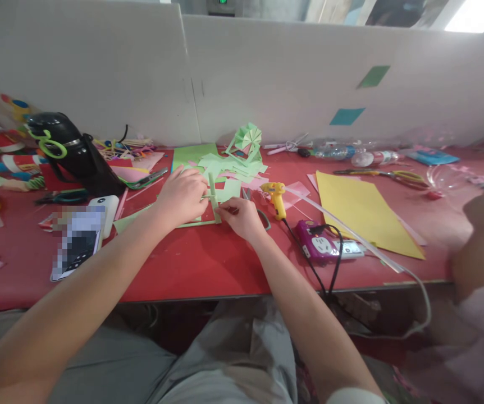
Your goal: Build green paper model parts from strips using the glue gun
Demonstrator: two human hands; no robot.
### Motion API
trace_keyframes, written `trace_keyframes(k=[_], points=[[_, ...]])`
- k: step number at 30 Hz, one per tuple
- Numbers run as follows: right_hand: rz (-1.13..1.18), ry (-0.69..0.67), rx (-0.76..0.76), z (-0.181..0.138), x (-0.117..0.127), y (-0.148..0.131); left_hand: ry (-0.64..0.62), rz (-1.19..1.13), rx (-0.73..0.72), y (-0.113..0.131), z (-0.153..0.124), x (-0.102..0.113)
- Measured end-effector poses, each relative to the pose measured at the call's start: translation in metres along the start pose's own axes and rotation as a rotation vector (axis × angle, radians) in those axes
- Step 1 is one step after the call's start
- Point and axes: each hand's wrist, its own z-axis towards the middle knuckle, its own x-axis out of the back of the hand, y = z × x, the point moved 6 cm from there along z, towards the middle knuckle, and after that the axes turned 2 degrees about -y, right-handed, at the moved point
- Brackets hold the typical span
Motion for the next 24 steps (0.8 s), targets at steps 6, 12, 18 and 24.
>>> trace_keyframes(k=[6, 12, 18, 24], points=[[-0.015, 0.0, 0.0, 0.0004, -0.0007, -0.0003, 0.012, -0.011, -0.016, -0.0014, -0.0002, 0.0002], [0.005, -0.006, -0.002, 0.001, -0.001, 0.0007, -0.002, -0.014, -0.019, -0.0003, -0.0004, -0.001], [0.03, -0.015, -0.028, 0.0019, -0.0026, 0.0064, -0.002, -0.006, -0.02, -0.0013, -0.0001, -0.0005], [0.05, -0.016, -0.045, 0.0007, -0.0035, 0.0078, -0.017, 0.012, -0.015, 0.0003, 0.0, 0.0014]])
